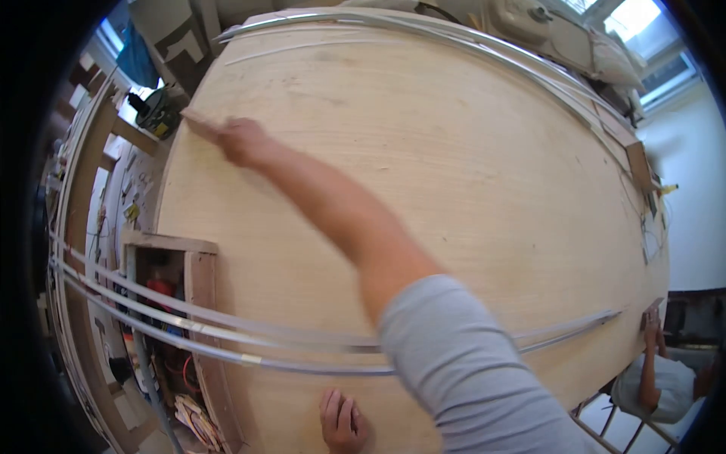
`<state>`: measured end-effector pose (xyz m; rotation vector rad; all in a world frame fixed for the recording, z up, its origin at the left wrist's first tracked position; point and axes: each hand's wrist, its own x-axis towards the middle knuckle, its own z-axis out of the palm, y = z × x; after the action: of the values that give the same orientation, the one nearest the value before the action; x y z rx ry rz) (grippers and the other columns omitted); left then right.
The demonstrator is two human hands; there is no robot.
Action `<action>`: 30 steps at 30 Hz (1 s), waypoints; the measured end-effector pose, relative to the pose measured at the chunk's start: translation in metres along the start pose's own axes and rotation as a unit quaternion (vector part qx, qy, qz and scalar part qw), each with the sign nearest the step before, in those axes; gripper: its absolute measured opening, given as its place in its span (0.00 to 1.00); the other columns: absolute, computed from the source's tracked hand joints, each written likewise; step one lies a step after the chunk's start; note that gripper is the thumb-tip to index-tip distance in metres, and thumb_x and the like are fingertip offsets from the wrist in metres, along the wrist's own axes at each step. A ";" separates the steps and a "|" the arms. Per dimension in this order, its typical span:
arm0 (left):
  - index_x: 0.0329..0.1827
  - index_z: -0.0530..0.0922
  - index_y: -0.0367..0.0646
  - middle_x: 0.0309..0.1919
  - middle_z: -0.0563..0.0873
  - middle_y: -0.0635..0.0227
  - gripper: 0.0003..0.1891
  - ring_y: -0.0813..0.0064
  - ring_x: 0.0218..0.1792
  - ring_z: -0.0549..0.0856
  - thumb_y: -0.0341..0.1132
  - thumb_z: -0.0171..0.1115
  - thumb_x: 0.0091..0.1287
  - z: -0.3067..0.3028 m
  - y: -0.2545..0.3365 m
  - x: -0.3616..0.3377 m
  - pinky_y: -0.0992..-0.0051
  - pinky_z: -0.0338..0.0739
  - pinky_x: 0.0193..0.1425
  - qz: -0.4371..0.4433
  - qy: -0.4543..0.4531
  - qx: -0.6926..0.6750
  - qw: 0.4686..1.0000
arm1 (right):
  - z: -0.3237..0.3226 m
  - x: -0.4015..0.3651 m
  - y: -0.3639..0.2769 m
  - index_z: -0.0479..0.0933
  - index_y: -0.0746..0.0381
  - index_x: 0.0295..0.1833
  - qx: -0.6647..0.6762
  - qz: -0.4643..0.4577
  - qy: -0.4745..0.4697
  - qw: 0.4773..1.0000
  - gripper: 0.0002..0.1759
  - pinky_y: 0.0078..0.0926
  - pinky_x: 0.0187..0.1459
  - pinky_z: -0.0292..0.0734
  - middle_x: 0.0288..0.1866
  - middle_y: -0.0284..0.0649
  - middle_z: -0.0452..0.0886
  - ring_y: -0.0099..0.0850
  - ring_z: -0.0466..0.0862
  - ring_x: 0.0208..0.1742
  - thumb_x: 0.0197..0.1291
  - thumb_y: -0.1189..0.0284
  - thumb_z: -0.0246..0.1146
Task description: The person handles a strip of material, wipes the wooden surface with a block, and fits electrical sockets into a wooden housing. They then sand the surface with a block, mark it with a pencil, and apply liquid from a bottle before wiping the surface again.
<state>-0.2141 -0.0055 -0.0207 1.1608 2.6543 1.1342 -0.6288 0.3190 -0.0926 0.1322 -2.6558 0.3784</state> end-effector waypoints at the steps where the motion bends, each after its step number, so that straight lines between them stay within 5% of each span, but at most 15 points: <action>1: 0.37 0.80 0.31 0.42 0.82 0.50 0.06 0.49 0.46 0.82 0.24 0.58 0.60 0.002 0.000 -0.004 0.56 0.77 0.54 -0.022 0.004 -0.015 1.000 | -0.008 0.003 0.002 0.60 0.46 0.70 0.011 0.041 -0.022 0.999 0.33 0.37 0.49 0.75 0.45 0.47 0.80 0.43 0.79 0.49 0.56 0.74 0.51; 4: 0.36 0.80 0.31 0.43 0.82 0.49 0.05 0.48 0.49 0.80 0.23 0.59 0.59 0.007 -0.004 -0.013 0.55 0.75 0.57 -0.044 0.011 -0.032 0.998 | -0.053 0.010 0.027 0.64 0.51 0.67 0.078 0.125 -0.030 0.989 0.26 0.37 0.55 0.71 0.48 0.49 0.79 0.44 0.78 0.53 0.63 0.62 0.48; 5: 0.37 0.80 0.31 0.43 0.82 0.49 0.05 0.48 0.49 0.80 0.23 0.59 0.59 0.008 -0.005 -0.015 0.55 0.75 0.57 -0.046 0.019 -0.029 0.998 | -0.063 0.010 0.065 0.64 0.50 0.67 0.081 0.191 -0.034 0.978 0.31 0.39 0.58 0.69 0.51 0.51 0.79 0.46 0.77 0.55 0.64 0.47 0.42; 7: 0.38 0.80 0.31 0.44 0.81 0.48 0.06 0.47 0.50 0.80 0.24 0.58 0.60 0.008 -0.007 -0.017 0.54 0.74 0.58 -0.045 0.021 -0.034 0.998 | -0.116 -0.030 0.117 0.71 0.54 0.63 0.143 0.373 -0.035 0.916 0.41 0.39 0.60 0.66 0.51 0.53 0.80 0.47 0.77 0.55 0.60 0.35 0.35; 8: 0.38 0.80 0.31 0.44 0.81 0.48 0.06 0.47 0.50 0.80 0.24 0.58 0.60 0.008 -0.007 -0.018 0.54 0.74 0.58 -0.043 0.021 -0.037 0.998 | -0.142 -0.054 0.136 0.69 0.57 0.64 0.027 0.340 -0.015 0.940 0.35 0.40 0.56 0.70 0.53 0.54 0.78 0.46 0.79 0.52 0.62 0.43 0.42; 11: 0.41 0.79 0.31 0.48 0.80 0.47 0.08 0.47 0.52 0.79 0.25 0.57 0.62 -0.001 -0.005 -0.015 0.55 0.74 0.58 -0.035 -0.014 -0.028 0.999 | -0.170 -0.117 0.177 0.75 0.54 0.53 -0.206 0.235 0.097 0.945 0.17 0.36 0.34 0.78 0.38 0.42 0.83 0.36 0.82 0.33 0.59 0.71 0.48; 13: 0.43 0.78 0.30 0.50 0.78 0.47 0.09 0.47 0.53 0.78 0.26 0.56 0.64 -0.002 -0.008 -0.019 0.56 0.73 0.59 -0.035 -0.019 -0.007 0.999 | -0.184 -0.131 0.187 0.76 0.54 0.45 -0.150 0.358 0.066 0.919 0.12 0.32 0.25 0.75 0.28 0.36 0.81 0.32 0.80 0.25 0.59 0.73 0.49; 16: 0.44 0.77 0.32 0.53 0.76 0.47 0.10 0.45 0.56 0.75 0.27 0.57 0.61 0.011 -0.014 -0.034 0.55 0.72 0.59 -0.017 -0.035 0.012 0.999 | -0.121 -0.099 0.083 0.57 0.47 0.60 0.010 0.202 -0.034 0.979 0.24 0.36 0.30 0.75 0.32 0.43 0.80 0.37 0.81 0.32 0.58 0.74 0.50; 19: 0.45 0.77 0.33 0.54 0.75 0.47 0.11 0.43 0.57 0.73 0.27 0.56 0.60 0.014 -0.014 -0.034 0.54 0.70 0.60 0.000 -0.042 0.024 0.999 | -0.116 -0.097 -0.055 0.39 0.40 0.75 0.125 0.084 -0.189 0.970 0.43 0.40 0.35 0.76 0.35 0.51 0.79 0.42 0.82 0.38 0.58 0.76 0.50; 22: 0.45 0.76 0.32 0.54 0.75 0.47 0.11 0.43 0.58 0.72 0.26 0.55 0.61 0.014 -0.019 -0.038 0.54 0.69 0.61 0.002 -0.049 0.024 0.999 | -0.164 -0.169 -0.069 0.44 0.51 0.75 0.072 0.057 -0.284 0.954 0.35 0.43 0.44 0.75 0.45 0.51 0.78 0.41 0.80 0.43 0.64 0.71 0.46; 26: 0.45 0.77 0.32 0.52 0.76 0.48 0.11 0.47 0.56 0.75 0.26 0.57 0.61 0.013 -0.021 -0.037 0.55 0.72 0.59 0.012 -0.041 0.039 0.998 | -0.267 -0.360 0.108 0.46 0.51 0.75 -0.059 0.286 -0.171 0.941 0.36 0.41 0.38 0.72 0.41 0.50 0.79 0.39 0.79 0.37 0.61 0.72 0.47; 30: 0.46 0.76 0.31 0.54 0.75 0.47 0.11 0.45 0.58 0.73 0.26 0.54 0.62 0.013 -0.020 -0.041 0.55 0.68 0.62 0.002 -0.037 0.021 0.999 | -0.399 -0.533 0.181 0.47 0.51 0.75 -0.269 0.579 -0.092 0.764 0.37 0.38 0.31 0.70 0.38 0.48 0.79 0.37 0.77 0.31 0.59 0.73 0.48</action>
<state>-0.1937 -0.0334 -0.0530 1.1917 2.6335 1.0196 -0.0123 0.6228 -0.0321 -1.7701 -2.5523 -0.0867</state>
